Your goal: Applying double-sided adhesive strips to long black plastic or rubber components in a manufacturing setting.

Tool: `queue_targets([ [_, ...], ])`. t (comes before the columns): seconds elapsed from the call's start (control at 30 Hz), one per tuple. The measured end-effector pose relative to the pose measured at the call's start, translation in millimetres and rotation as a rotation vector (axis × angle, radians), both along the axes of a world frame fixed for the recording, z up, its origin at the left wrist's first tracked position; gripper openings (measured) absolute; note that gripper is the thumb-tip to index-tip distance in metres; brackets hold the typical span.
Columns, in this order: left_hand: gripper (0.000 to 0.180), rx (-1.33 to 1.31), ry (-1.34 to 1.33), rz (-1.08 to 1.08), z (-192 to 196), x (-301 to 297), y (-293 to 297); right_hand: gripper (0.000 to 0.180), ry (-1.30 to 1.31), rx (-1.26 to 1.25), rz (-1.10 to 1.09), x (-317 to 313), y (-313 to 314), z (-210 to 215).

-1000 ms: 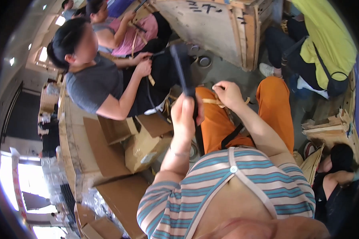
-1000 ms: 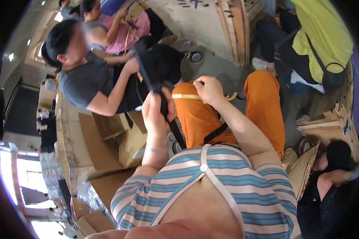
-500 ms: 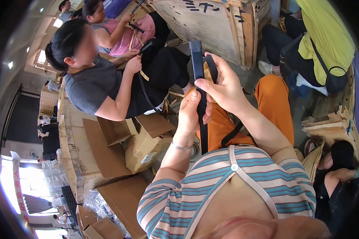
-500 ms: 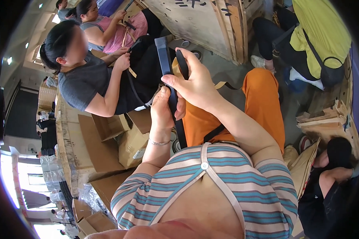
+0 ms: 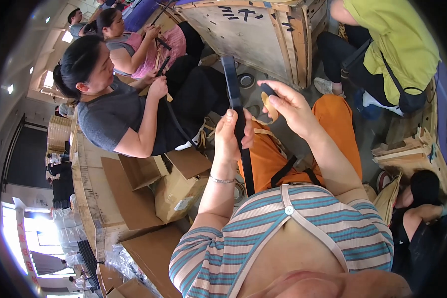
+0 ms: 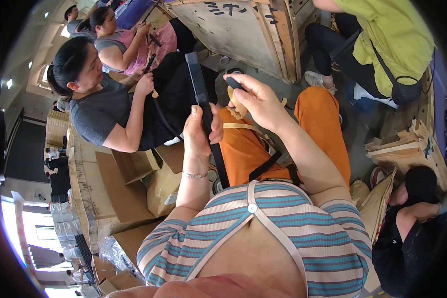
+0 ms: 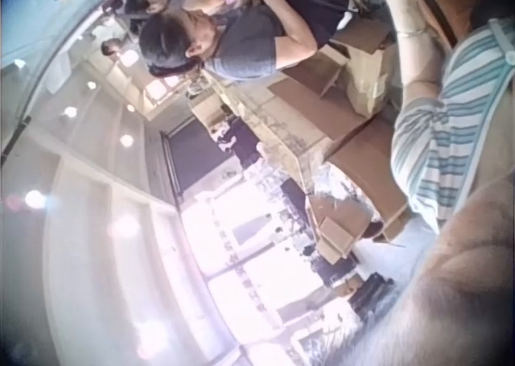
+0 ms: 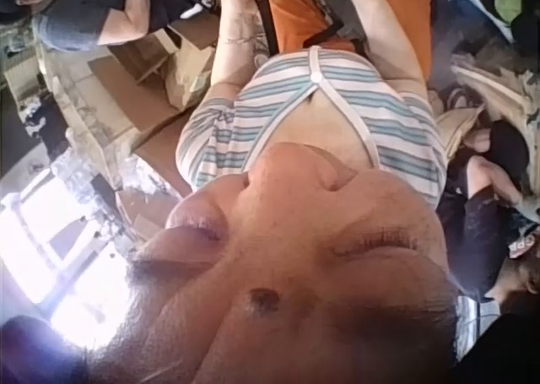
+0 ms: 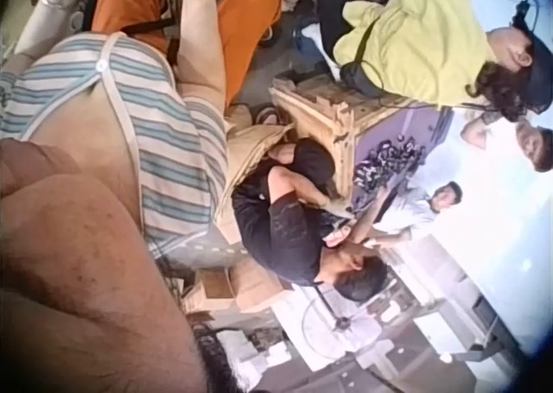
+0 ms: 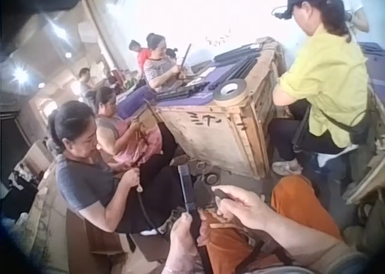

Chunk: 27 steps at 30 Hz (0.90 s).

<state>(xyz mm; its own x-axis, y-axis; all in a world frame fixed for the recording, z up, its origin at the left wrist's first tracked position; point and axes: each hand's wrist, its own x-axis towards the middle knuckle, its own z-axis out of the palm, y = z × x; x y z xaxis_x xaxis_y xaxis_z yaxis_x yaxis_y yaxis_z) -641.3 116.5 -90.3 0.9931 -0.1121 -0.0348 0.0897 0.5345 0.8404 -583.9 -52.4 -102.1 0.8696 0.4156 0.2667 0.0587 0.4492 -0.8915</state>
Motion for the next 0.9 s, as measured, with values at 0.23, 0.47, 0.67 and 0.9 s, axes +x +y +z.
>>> queue_targets([
  [0.23,0.022,0.358,0.044,-0.004,20.1,17.2,-17.8,0.046,-0.319,-0.192,-0.026,-13.5,-4.3,0.9],
  [0.47,0.011,0.421,0.043,0.042,21.4,16.1,-29.0,0.061,-0.443,-0.255,-0.065,-16.9,-9.5,7.1],
  [0.67,0.011,0.462,0.164,-0.001,26.7,11.8,-28.4,0.020,-0.788,-0.414,-0.383,16.9,-37.3,27.3],
  [0.9,0.013,0.460,0.121,0.080,27.7,9.0,-25.0,0.018,-0.279,-0.203,-0.184,18.5,-49.6,26.2],
])
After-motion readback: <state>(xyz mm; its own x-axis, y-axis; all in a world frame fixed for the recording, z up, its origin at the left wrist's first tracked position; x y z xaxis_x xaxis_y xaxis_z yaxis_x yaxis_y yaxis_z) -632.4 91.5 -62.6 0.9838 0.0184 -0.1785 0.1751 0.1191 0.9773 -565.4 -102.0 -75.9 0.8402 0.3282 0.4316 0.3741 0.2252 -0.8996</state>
